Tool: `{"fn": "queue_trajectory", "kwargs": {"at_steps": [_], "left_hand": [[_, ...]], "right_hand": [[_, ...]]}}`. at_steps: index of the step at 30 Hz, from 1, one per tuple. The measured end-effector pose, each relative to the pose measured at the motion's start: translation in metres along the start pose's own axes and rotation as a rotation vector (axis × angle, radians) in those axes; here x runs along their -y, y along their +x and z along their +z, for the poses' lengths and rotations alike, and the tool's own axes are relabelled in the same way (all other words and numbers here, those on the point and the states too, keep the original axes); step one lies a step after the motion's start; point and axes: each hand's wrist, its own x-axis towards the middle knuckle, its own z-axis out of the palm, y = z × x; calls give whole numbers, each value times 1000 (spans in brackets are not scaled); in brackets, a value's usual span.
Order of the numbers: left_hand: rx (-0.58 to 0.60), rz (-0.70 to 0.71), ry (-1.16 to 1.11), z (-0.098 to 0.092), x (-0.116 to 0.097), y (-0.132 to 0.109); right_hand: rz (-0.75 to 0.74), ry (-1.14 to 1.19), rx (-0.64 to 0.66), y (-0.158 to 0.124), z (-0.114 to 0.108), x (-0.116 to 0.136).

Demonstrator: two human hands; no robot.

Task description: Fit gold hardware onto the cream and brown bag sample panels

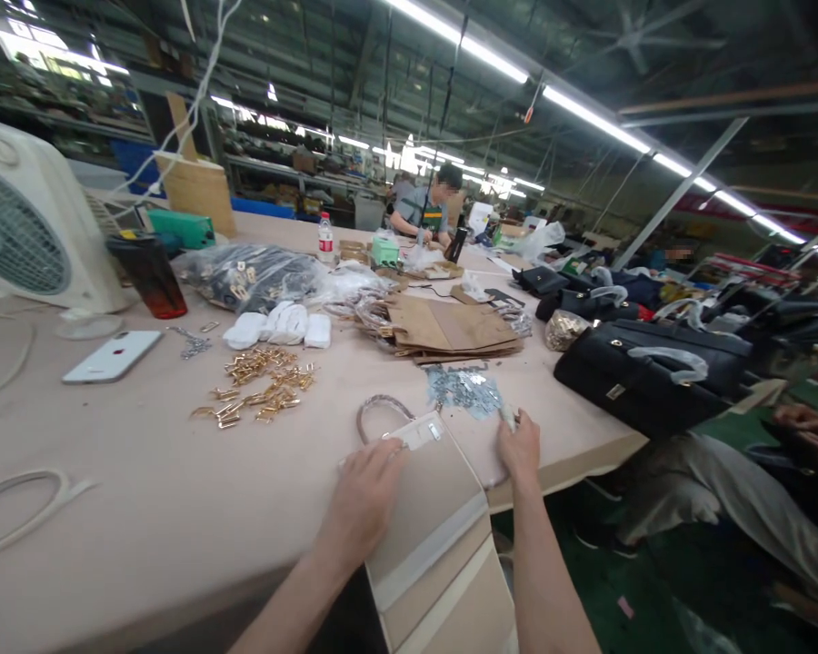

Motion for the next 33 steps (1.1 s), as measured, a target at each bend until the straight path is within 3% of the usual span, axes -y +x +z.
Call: {"fn": "queue_trajectory", "kwargs": {"at_steps": [4,7,11,14,20,28,33], "left_hand": [[164,63,3,12,-24,38],[213,30,19,25,-26,58],[198,7,20,37,-20,65],[187,5,12,40,-17,64],[156,-6,-13,39,-19,65],[131,-23,-24,40,-22,67],[156,-35,-19,37,-22,67]], "right_hand": [[70,202,12,-3,6,12],[98,398,114,-17,13,27],[220,939,360,-45,28,58],[224,1122,419,-59,44,82],[165,1207,304,-66,71,98],[57,1214,200,-84,74,89],[89,1167,131,-83,80,95]]}}
